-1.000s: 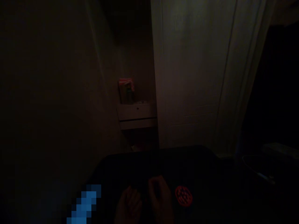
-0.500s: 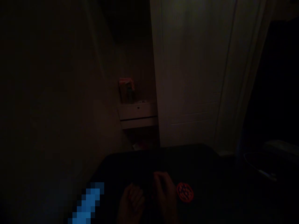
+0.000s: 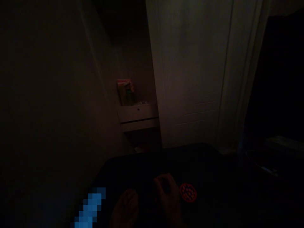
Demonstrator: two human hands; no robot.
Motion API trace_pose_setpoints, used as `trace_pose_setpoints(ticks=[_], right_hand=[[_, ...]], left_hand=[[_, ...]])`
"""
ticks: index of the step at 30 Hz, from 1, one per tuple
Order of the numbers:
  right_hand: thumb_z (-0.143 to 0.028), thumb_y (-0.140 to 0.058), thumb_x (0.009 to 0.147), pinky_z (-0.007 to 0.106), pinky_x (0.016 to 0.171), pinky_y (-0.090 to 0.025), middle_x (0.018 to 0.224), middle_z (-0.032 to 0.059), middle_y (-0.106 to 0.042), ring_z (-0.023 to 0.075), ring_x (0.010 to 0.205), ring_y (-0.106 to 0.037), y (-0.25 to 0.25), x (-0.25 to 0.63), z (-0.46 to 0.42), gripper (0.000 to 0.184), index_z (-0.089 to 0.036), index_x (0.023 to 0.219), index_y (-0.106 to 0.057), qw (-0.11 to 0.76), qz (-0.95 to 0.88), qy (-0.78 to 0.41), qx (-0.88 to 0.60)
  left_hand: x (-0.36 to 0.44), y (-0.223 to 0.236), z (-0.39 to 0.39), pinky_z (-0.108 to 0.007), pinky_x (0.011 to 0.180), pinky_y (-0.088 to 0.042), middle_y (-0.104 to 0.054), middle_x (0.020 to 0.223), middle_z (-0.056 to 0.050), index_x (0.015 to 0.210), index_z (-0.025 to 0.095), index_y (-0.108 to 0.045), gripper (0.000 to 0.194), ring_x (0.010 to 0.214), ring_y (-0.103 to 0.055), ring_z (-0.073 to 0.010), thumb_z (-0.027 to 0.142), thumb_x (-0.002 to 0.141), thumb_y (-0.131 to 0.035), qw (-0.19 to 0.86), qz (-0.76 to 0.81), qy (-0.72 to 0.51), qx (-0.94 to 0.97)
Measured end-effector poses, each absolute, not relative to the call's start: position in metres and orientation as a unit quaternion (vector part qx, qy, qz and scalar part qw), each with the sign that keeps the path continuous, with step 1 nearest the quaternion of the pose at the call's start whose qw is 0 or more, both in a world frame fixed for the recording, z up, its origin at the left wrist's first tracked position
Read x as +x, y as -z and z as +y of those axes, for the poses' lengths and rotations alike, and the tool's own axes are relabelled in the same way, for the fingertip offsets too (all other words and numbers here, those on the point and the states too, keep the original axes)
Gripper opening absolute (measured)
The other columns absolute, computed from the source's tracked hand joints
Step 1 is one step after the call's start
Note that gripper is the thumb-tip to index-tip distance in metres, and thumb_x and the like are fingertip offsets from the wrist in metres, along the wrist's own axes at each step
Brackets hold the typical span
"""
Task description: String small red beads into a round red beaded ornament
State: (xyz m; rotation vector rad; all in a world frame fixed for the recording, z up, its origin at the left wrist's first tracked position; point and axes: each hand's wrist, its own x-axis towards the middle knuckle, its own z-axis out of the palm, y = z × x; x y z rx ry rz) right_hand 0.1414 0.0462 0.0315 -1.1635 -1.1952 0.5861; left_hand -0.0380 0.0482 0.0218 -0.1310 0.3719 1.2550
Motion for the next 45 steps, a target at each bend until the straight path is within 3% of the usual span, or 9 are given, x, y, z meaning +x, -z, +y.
trace_pose_setpoints(ticks=[16,21,26,32,41,45], right_hand=[[-0.050,-0.058,0.095,0.025,0.071,-0.056,0.084,0.0033,-0.074,0.0208,0.078,-0.071,-0.008,0.136,0.023,0.030,-0.025,0.092,-0.073,0.624,-0.559,-0.292,-0.462],[-0.051,-0.061,0.093,0.026,0.071,-0.058,0.082,0.0036,-0.075,0.0211,0.076,-0.073,-0.006,0.158,0.014,0.028,-0.027,0.087,-0.075,0.601,-0.605,-0.224,-0.471],[-0.049,-0.057,0.095,0.034,0.081,-0.059,0.094,0.0069,-0.078,0.0250,0.087,-0.074,-0.014,0.185,0.027,0.029,-0.027,0.096,-0.077,0.566,-0.630,-0.157,-0.508],[-0.034,-0.053,0.096,0.036,0.088,-0.058,0.107,0.0077,-0.078,0.0252,0.098,-0.074,0.001,0.189,0.033,0.027,-0.027,0.110,-0.075,0.540,-0.647,-0.160,-0.514],[-0.022,-0.052,0.090,0.031,0.072,-0.058,0.089,0.0086,-0.077,0.0238,0.080,-0.075,0.016,0.187,0.049,0.026,-0.023,0.088,-0.078,0.436,-0.695,-0.170,-0.545],[-0.016,-0.052,0.086,0.030,0.069,-0.057,0.089,0.0098,-0.077,0.0238,0.078,-0.074,0.021,0.188,0.052,0.029,-0.023,0.089,-0.080,0.428,-0.703,-0.154,-0.546]], left_hand=[[-0.026,-0.008,0.057,-0.017,0.035,-0.022,-0.036,0.048,0.009,0.058,0.019,-0.043,0.034,0.037,-0.032,-0.0040,0.016,0.079,-0.070,0.786,0.143,-0.601,0.023],[-0.025,-0.010,0.054,-0.017,0.036,-0.023,-0.035,0.049,0.009,0.060,0.019,-0.044,0.033,0.037,-0.033,-0.0042,0.015,0.080,-0.069,0.790,0.142,-0.595,0.029],[-0.022,-0.013,0.053,-0.017,0.035,-0.021,-0.035,0.048,0.008,0.058,0.019,-0.043,0.034,0.037,-0.031,-0.0044,0.013,0.080,-0.068,0.784,0.144,-0.604,-0.004],[-0.020,-0.018,0.050,-0.017,0.035,-0.022,-0.036,0.049,0.008,0.059,0.018,-0.046,0.031,0.038,-0.032,-0.0040,0.014,0.081,-0.067,0.786,0.142,-0.601,-0.004],[-0.021,-0.015,0.052,-0.018,0.035,-0.022,-0.034,0.050,0.009,0.059,0.019,-0.043,0.034,0.038,-0.032,-0.0045,0.014,0.082,-0.067,0.777,0.165,-0.608,0.006],[-0.020,-0.015,0.052,-0.017,0.035,-0.022,-0.034,0.049,0.008,0.060,0.019,-0.043,0.032,0.037,-0.032,-0.0044,0.014,0.082,-0.067,0.773,0.158,-0.615,-0.004]])
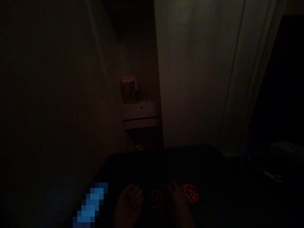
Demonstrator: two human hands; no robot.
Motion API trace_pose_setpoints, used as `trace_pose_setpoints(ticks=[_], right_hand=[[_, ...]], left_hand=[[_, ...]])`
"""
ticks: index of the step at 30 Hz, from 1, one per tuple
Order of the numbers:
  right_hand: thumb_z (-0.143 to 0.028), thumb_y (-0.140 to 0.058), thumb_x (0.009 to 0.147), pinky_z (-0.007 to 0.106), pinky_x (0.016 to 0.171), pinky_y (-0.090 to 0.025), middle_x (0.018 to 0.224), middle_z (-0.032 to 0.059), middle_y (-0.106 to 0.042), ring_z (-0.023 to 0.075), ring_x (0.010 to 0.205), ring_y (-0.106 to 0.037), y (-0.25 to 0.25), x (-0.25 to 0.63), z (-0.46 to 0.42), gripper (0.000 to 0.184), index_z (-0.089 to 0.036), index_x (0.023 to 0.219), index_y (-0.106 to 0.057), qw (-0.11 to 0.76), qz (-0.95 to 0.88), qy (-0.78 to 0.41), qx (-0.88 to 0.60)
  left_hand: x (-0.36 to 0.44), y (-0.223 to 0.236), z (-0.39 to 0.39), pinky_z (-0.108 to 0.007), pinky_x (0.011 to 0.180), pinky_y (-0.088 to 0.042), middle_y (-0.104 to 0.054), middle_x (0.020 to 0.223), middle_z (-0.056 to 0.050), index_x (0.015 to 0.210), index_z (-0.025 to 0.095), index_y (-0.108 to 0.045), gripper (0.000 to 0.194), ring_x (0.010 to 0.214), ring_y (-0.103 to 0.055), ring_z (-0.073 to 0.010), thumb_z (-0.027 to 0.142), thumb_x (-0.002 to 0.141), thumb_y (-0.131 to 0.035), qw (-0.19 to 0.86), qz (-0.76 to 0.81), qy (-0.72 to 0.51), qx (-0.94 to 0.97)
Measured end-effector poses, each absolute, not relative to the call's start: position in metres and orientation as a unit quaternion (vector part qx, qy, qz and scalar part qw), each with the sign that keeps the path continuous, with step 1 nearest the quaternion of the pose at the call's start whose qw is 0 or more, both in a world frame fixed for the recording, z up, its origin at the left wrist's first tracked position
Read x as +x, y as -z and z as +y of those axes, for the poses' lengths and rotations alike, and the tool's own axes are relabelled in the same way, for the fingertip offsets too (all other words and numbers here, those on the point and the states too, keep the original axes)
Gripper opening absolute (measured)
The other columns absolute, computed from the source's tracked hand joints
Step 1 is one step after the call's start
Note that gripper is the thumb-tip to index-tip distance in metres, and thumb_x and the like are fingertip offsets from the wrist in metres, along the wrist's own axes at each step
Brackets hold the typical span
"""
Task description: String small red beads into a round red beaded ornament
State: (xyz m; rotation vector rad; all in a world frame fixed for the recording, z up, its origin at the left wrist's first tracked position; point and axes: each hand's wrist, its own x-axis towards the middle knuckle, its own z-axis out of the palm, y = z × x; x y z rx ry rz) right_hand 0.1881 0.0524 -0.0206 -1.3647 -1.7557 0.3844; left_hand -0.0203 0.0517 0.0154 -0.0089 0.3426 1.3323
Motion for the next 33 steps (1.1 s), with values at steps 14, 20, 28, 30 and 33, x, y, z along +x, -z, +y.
trace_pose_setpoints(ticks=[14,20,28,30,33], right_hand=[[-0.015,-0.048,0.085,0.031,0.079,-0.058,0.100,0.0102,-0.077,0.0240,0.090,-0.074,0.018,0.184,0.047,0.039,-0.025,0.105,-0.080,0.450,-0.701,-0.190,-0.519],[-0.014,-0.049,0.082,0.033,0.085,-0.058,0.106,0.0089,-0.077,0.0248,0.097,-0.073,0.015,0.187,0.042,0.040,-0.027,0.108,-0.078,0.467,-0.691,-0.188,-0.518],[-0.023,-0.051,0.092,0.034,0.085,-0.058,0.104,0.0074,-0.075,0.0244,0.096,-0.073,0.009,0.181,0.038,0.031,-0.028,0.108,-0.077,0.468,-0.695,-0.199,-0.509],[-0.025,-0.051,0.094,0.033,0.086,-0.058,0.106,0.0072,-0.074,0.0240,0.097,-0.072,0.006,0.180,0.036,0.030,-0.028,0.112,-0.075,0.463,-0.699,-0.211,-0.502],[-0.026,-0.051,0.096,0.033,0.088,-0.056,0.107,0.0071,-0.072,0.0232,0.100,-0.070,0.002,0.180,0.034,0.029,-0.028,0.113,-0.074,0.463,-0.699,-0.224,-0.497]], left_hand=[[-0.019,-0.020,0.052,-0.017,0.035,-0.020,-0.034,0.048,0.008,0.058,0.019,-0.042,0.033,0.036,-0.031,-0.0045,0.014,0.080,-0.067,0.776,0.153,-0.611,-0.038],[-0.018,-0.018,0.052,-0.017,0.034,-0.021,-0.036,0.048,0.008,0.059,0.019,-0.044,0.032,0.036,-0.033,-0.0046,0.014,0.083,-0.065,0.775,0.143,-0.616,-0.019],[-0.019,-0.014,0.055,-0.016,0.034,-0.019,-0.035,0.046,0.009,0.063,0.018,-0.048,0.032,0.034,-0.032,-0.0045,0.021,0.093,-0.060,0.774,0.140,-0.617,-0.029],[-0.018,-0.016,0.055,-0.016,0.034,-0.019,-0.036,0.045,0.008,0.061,0.018,-0.047,0.037,0.033,-0.032,-0.0047,0.023,0.097,-0.054,0.774,0.141,-0.617,-0.040],[-0.017,-0.022,0.054,-0.016,0.033,-0.018,-0.035,0.043,0.007,0.059,0.018,-0.046,0.044,0.031,-0.032,-0.0048,0.026,0.103,-0.043,0.773,0.155,-0.612,-0.058]])
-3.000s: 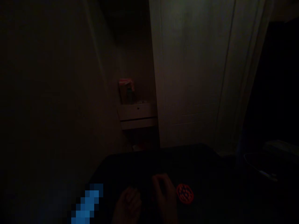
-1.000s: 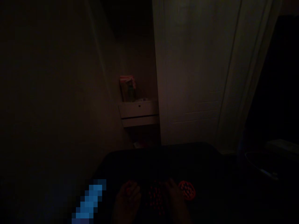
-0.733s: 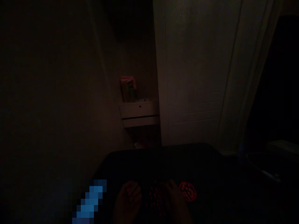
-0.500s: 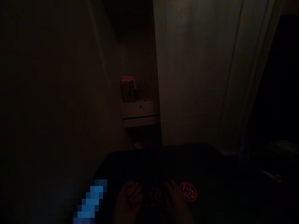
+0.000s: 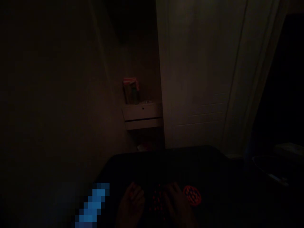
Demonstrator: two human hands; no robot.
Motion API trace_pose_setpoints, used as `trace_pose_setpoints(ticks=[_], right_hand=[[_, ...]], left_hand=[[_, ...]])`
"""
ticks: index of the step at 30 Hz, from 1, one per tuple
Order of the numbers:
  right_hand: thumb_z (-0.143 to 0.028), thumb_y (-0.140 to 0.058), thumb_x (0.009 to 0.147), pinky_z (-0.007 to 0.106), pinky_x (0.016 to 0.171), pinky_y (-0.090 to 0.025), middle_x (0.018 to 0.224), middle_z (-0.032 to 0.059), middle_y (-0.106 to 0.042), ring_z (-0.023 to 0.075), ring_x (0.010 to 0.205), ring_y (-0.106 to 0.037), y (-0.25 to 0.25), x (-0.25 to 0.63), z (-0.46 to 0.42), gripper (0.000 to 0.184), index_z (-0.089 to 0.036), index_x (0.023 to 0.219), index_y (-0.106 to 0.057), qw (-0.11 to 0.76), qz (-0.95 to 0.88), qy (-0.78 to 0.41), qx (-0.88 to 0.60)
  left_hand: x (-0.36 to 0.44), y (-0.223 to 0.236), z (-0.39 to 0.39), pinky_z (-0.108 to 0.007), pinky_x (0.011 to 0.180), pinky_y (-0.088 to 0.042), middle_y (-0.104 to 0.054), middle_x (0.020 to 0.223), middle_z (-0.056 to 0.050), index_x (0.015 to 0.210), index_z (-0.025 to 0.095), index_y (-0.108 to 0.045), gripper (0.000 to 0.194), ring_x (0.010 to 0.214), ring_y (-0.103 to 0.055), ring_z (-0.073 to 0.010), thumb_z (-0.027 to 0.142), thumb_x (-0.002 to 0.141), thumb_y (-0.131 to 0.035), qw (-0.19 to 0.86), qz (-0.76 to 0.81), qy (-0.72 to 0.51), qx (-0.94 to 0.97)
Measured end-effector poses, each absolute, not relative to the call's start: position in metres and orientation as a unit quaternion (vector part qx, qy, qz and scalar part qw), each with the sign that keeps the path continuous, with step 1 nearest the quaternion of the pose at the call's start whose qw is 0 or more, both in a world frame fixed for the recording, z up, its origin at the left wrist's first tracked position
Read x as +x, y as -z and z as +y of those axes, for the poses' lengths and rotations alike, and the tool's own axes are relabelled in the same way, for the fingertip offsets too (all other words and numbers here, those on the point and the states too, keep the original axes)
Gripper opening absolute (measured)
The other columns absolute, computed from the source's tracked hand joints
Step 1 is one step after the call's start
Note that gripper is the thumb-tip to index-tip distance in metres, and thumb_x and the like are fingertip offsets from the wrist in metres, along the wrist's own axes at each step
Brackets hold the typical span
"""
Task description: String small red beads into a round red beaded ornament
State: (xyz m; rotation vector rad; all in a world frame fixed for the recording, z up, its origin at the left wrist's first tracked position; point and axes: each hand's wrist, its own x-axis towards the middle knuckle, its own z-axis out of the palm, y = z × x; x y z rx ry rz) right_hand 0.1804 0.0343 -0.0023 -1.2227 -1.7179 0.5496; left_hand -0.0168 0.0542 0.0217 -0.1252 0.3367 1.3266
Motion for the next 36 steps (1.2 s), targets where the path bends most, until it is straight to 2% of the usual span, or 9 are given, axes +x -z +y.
trace_pose_setpoints(ticks=[5,13,20,36], right_hand=[[-0.028,-0.052,0.097,0.033,0.089,-0.055,0.108,0.0066,-0.071,0.0235,0.101,-0.070,0.000,0.181,0.034,0.026,-0.029,0.110,-0.075,0.469,-0.690,-0.246,-0.493],[-0.029,-0.051,0.098,0.032,0.092,-0.053,0.111,0.0072,-0.070,0.0230,0.104,-0.069,0.000,0.182,0.034,0.027,-0.028,0.114,-0.073,0.448,-0.700,-0.256,-0.493],[-0.031,-0.049,0.099,0.032,0.094,-0.051,0.112,0.0077,-0.067,0.0223,0.107,-0.067,-0.003,0.182,0.034,0.027,-0.026,0.114,-0.071,0.428,-0.707,-0.265,-0.497],[-0.029,-0.051,0.099,0.032,0.093,-0.053,0.112,0.0076,-0.068,0.0226,0.106,-0.067,0.002,0.181,0.036,0.027,-0.026,0.115,-0.071,0.442,-0.705,-0.260,-0.490]], left_hand=[[-0.014,-0.025,0.054,-0.015,0.033,-0.015,-0.034,0.042,0.008,0.064,0.018,-0.048,0.042,0.029,-0.031,-0.0039,0.025,0.104,-0.040,0.759,0.169,-0.626,-0.058],[-0.011,-0.027,0.052,-0.014,0.033,-0.014,-0.031,0.046,0.012,0.068,0.019,-0.045,0.031,0.030,-0.029,-0.0019,0.019,0.097,-0.058,0.747,0.208,-0.632,-0.025],[-0.010,-0.034,0.051,-0.014,0.031,-0.016,-0.031,0.047,0.010,0.063,0.020,-0.038,0.043,0.030,-0.028,-0.0024,0.028,0.105,-0.044,0.752,0.213,-0.622,-0.048],[-0.011,-0.035,0.051,-0.014,0.032,-0.016,-0.028,0.047,0.011,0.070,0.019,-0.044,0.036,0.030,-0.028,-0.0024,0.023,0.106,-0.040,0.751,0.233,-0.617,-0.031]])
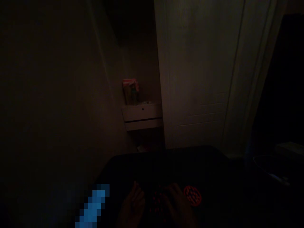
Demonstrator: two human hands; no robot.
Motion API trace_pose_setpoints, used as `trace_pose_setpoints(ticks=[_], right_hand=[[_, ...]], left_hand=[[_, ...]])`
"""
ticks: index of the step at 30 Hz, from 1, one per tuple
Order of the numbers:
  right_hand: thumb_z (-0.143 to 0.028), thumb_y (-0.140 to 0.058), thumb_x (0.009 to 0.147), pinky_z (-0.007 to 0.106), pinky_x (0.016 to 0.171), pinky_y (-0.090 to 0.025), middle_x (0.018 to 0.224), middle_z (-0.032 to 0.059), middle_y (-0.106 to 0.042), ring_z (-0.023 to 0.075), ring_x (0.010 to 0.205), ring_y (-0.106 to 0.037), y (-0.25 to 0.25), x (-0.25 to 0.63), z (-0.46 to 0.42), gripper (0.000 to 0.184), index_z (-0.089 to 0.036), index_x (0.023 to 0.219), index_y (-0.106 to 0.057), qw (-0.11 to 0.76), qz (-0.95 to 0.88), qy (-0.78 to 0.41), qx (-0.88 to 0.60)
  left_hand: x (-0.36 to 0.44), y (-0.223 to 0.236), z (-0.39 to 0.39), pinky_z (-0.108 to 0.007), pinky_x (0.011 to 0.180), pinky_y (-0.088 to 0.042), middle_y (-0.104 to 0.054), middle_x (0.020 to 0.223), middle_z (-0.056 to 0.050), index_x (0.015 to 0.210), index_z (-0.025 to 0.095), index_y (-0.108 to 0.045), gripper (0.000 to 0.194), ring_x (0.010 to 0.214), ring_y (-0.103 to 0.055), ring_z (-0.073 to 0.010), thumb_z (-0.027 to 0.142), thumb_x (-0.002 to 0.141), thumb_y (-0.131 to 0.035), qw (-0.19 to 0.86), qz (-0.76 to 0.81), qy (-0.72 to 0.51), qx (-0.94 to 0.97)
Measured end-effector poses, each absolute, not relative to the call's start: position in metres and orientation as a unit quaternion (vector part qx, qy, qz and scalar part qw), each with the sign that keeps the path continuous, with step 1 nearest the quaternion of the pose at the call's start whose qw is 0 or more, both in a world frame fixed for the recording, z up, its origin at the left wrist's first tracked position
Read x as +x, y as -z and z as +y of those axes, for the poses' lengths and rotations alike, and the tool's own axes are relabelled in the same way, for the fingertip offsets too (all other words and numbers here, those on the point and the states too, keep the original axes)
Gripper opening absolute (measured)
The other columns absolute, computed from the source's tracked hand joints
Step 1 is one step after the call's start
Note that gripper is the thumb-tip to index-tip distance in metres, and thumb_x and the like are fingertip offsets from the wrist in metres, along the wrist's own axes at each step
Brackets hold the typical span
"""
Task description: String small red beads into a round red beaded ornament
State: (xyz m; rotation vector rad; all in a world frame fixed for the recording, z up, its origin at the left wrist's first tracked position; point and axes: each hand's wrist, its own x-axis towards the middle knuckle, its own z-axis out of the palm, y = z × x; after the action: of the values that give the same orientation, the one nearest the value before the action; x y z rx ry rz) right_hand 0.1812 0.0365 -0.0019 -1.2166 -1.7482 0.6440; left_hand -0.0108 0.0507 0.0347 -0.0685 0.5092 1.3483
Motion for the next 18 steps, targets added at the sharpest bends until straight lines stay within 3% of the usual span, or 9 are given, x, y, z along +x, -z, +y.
trace_pose_setpoints(ticks=[4,18], right_hand=[[-0.030,-0.050,0.098,0.033,0.093,-0.053,0.112,0.0087,-0.070,0.0233,0.105,-0.068,0.001,0.181,0.037,0.027,-0.024,0.113,-0.072,0.428,-0.709,-0.264,-0.495],[-0.036,-0.051,0.095,0.035,0.093,-0.056,0.111,0.0087,-0.078,0.0254,0.104,-0.072,0.011,0.183,0.040,0.030,-0.024,0.110,-0.075,0.445,-0.676,-0.238,-0.536]], left_hand=[[-0.010,-0.035,0.050,-0.014,0.033,-0.016,-0.028,0.047,0.011,0.070,0.019,-0.044,0.037,0.030,-0.028,-0.0023,0.020,0.106,-0.036,0.746,0.240,-0.621,-0.029],[-0.016,-0.020,0.055,-0.016,0.033,-0.019,-0.033,0.047,0.010,0.059,0.019,-0.040,0.046,0.032,-0.029,-0.0030,0.035,0.097,-0.060,0.755,0.205,-0.623,0.001]])
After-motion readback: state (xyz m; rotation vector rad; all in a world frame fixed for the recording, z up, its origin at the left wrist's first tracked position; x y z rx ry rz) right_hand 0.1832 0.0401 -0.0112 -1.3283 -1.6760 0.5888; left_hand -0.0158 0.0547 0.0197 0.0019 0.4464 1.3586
